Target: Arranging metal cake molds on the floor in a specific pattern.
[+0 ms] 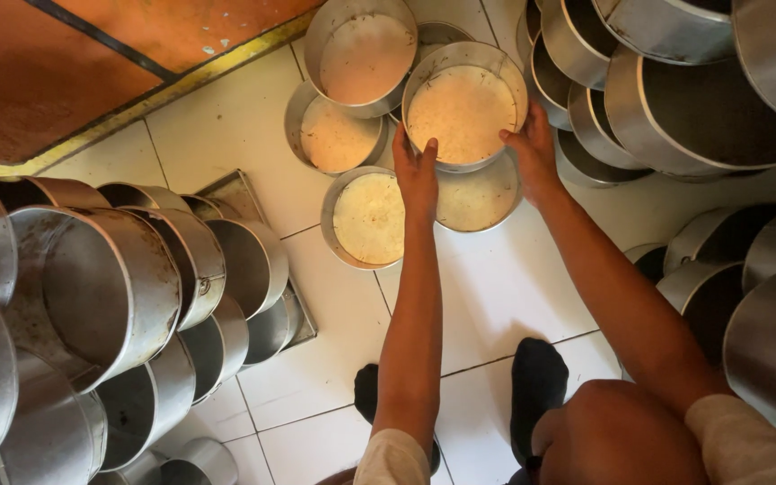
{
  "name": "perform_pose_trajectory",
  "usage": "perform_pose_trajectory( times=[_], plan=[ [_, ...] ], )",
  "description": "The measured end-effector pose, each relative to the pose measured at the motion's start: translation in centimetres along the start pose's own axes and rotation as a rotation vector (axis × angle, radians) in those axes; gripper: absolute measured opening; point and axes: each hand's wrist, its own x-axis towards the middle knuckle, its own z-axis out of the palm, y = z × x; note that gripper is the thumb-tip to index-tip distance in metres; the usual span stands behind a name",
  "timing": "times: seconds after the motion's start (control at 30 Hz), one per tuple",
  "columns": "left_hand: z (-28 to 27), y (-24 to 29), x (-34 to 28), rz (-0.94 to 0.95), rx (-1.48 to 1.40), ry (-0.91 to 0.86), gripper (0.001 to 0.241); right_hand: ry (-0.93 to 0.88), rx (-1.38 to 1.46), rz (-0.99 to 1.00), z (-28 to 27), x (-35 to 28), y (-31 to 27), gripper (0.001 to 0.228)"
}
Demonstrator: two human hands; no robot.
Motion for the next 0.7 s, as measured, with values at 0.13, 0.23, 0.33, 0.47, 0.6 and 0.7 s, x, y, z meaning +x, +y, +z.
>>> perform_pose_trajectory(
  times=[0.13,0.23,0.33,0.47,0.6,0.7],
  plan=[
    [-0.4,-0.8,-0.5,-0.013,0.021,0.043,0.071,0.076,-0.103,-0.087,-1.0,0.3,2.6,0.066],
    [-0.7,-1.1,-1.2,-0.019,0.059,0.072,0.068,0.130,-0.173,-0.144,-0.8,-0.3,2.5,0.056],
    [-0.7,-1.8,-1.8,-0.036,0.159,0.131,0.065,0.169,-0.282,-0.134,-1.3,-0.7,2.6,0.055],
    [-0.6,-1.9,-2.3,0.001,0.283,0.163,0.062,0.117,-0.288,-0.156,-1.2,-1.4,2.2,0.054],
    [-0.3,-0.9,-2.3,0.001,0.278,0.132,0.059,0.104,-0.287,-0.140,-0.9,-1.8,1.4,0.052],
    [-0.4,-1.2,-2.4,0.008,0.284,0.128,0.057,0.114,-0.287,-0.115,-0.9,-1.8,1.1,0.049]
  ],
)
